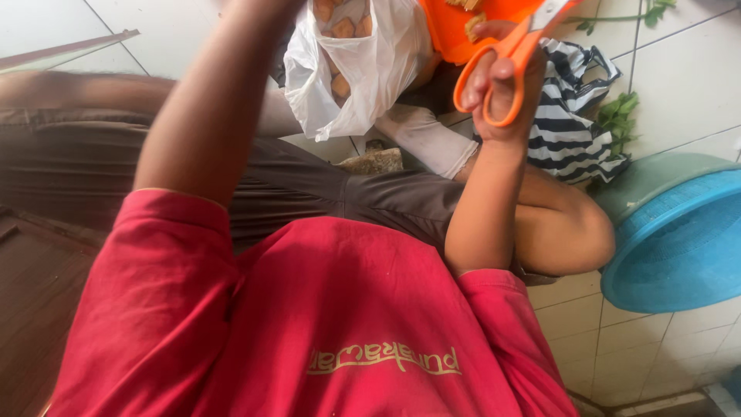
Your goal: The person sits on the floor and uses orange-handled scissors to cut small brown food pieces from a white plastic bag into smaller pieces, placing them onto an orange tray. The person repeatedly picks up pieces, cuts them, and transfers them to the tray.
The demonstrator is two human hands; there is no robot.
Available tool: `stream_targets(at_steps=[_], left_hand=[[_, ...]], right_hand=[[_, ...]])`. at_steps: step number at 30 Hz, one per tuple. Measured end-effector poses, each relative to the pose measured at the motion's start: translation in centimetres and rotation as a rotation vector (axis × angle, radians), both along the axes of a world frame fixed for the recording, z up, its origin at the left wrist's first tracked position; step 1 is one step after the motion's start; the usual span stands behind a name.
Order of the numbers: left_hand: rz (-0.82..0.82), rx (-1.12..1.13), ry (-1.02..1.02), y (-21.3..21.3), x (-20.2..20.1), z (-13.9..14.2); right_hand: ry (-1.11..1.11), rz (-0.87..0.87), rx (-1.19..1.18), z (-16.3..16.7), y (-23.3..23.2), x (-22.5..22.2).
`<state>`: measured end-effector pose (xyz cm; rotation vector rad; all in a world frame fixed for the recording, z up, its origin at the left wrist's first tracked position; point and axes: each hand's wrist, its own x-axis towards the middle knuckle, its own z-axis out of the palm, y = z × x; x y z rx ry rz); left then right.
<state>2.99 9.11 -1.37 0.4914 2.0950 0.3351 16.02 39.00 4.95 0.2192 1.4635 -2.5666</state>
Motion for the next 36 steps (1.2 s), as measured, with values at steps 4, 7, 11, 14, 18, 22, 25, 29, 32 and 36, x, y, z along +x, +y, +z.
stream_targets(at_steps=[4,7,11,14,18,22,25,29,32,36], left_hand=[[-0.351,-0.358,-0.158,-6.8,0.5,-1.8],[-0.334,-0.054,-0.021,-5.1,2.6,-4.4],[-0.349,0.056,0.444,1.2,7.0,-7.8],[-0.104,-0.032,0.603,2.9,10.3,-8.7],[-0.019,-0.083,0.276,1.7,10.6,-7.6],[-0.024,0.028,0.522,1.3,9.5,-6.8],[-0.098,-0.042,0.565,1.9,9.9,-7.5],[-0.176,-0.154,0.412,2.3,11.0,-8.7],[-0.311,-0.166,0.436,1.8,11.5,-9.4],[-0.32,0.006,0.519,1.0,12.1,-9.4]], right_hand=[[0.023,-0.034,0.016,1.0,0.6,-0.1],[0.009,-0.034,-0.003,1.2,-0.3,-0.9],[-0.022,0.021,0.006,1.7,-1.5,-1.2],[-0.04,0.032,0.017,2.0,-1.8,-1.3],[-0.077,0.012,0.002,2.0,-1.9,-1.3],[-0.078,0.007,-0.018,1.5,-1.9,-1.4],[-0.099,0.021,-0.043,1.3,-2.0,-1.4],[-0.094,0.018,-0.055,1.2,-2.1,-1.2],[-0.07,0.027,-0.041,1.1,-1.7,-1.2],[-0.071,0.005,-0.043,1.3,-1.3,-1.1]])
